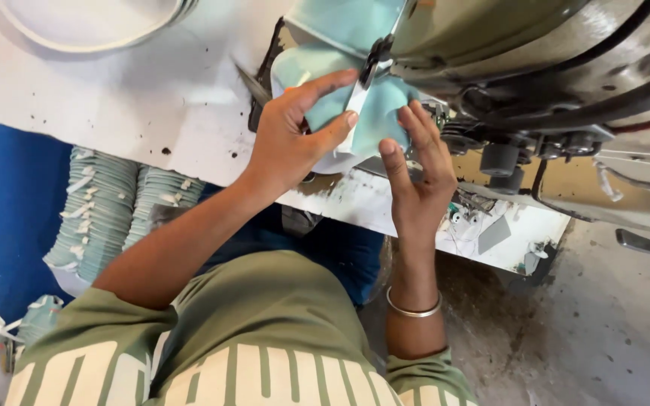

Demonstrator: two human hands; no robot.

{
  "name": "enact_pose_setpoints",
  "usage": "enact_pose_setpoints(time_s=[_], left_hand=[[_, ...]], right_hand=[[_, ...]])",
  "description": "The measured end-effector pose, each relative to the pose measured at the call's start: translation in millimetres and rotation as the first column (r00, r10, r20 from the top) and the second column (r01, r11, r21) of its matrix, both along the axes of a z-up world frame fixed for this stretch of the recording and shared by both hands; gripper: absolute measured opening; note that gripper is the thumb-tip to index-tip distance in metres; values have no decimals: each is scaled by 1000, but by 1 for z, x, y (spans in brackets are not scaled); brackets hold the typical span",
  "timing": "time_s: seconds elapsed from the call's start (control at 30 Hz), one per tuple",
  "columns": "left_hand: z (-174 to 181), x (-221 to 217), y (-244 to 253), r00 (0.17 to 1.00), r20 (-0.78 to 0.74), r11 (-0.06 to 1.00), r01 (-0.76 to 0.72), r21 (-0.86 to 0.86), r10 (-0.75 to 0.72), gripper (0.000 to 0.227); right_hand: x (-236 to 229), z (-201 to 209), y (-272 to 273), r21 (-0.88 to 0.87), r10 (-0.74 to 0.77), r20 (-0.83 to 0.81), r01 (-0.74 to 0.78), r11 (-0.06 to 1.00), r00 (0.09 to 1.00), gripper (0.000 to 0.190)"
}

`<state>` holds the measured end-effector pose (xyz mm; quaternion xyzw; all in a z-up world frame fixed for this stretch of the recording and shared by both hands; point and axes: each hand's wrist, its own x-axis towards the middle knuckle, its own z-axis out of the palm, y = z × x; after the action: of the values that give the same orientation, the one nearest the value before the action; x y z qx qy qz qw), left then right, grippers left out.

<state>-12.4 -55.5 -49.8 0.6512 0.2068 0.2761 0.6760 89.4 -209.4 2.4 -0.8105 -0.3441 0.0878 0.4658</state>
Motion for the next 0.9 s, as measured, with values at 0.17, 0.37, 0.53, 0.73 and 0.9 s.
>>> enact_pose_setpoints(time_s=[0.17,0.37,0.53,0.73,0.9], left_hand=[[12,14,14,999,-46,1000,1,27,0,46],[30,21,34,986,-146,995,93,40,-86,52],[17,23,37,986,-69,987,155,37,-152,54],[33,17,40,971,-234,927,134,350,-52,57],[50,24,70,901,-421,740,213,638,103,35]], right_hand=[[19,-18,1,37,4,-52,-2,999,999,40],[38,-31,11,174,12,-297,42,984,955,38],[50,-48,11,143,-34,-392,97,985,919,43],[67,-37,-50,62,-128,-282,151,987,951,43],[189,-24,-219,109,-373,-123,386,916,920,39]])
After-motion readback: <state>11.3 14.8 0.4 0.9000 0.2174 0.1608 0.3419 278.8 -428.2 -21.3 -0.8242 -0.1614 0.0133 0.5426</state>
